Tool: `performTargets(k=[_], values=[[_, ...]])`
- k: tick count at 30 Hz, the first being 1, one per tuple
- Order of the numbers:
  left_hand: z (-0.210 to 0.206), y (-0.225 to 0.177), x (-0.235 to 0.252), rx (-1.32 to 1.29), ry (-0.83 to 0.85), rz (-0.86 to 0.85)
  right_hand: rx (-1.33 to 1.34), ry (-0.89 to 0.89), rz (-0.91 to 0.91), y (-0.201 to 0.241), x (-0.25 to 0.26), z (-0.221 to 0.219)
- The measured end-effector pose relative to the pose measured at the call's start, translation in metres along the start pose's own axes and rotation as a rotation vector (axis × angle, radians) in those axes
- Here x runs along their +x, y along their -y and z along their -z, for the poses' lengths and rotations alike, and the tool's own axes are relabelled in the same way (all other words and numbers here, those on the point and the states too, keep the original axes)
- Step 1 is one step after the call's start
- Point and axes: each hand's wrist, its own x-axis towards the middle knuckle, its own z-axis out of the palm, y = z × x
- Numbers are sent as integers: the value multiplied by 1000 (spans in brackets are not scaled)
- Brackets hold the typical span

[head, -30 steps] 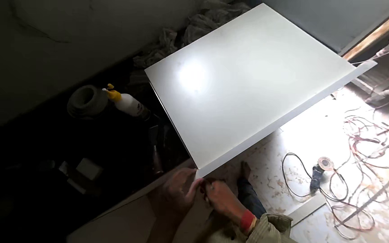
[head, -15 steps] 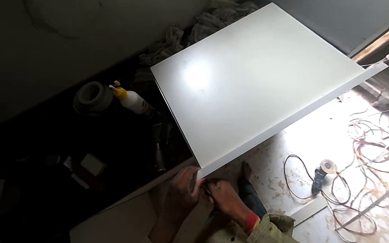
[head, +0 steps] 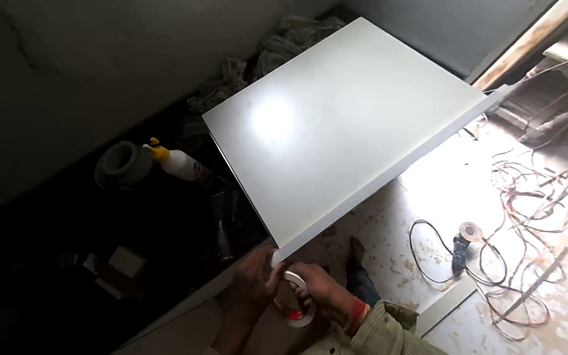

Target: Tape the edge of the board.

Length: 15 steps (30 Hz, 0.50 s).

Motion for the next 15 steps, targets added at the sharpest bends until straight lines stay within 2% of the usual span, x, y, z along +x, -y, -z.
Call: performTargets(k=[3,8,12,15], values=[[0,-1,1,24,-5,-33,99,-75,-77,-14,2,2],[3,-4,4,46,1,44,-141,-227,215,-27,-15,44],[18,-18,12,227,63,45,-431,-186,306,-22,-48,59],[30,-54,19,166,11,23,-567,-141,393,-14,-71,51]])
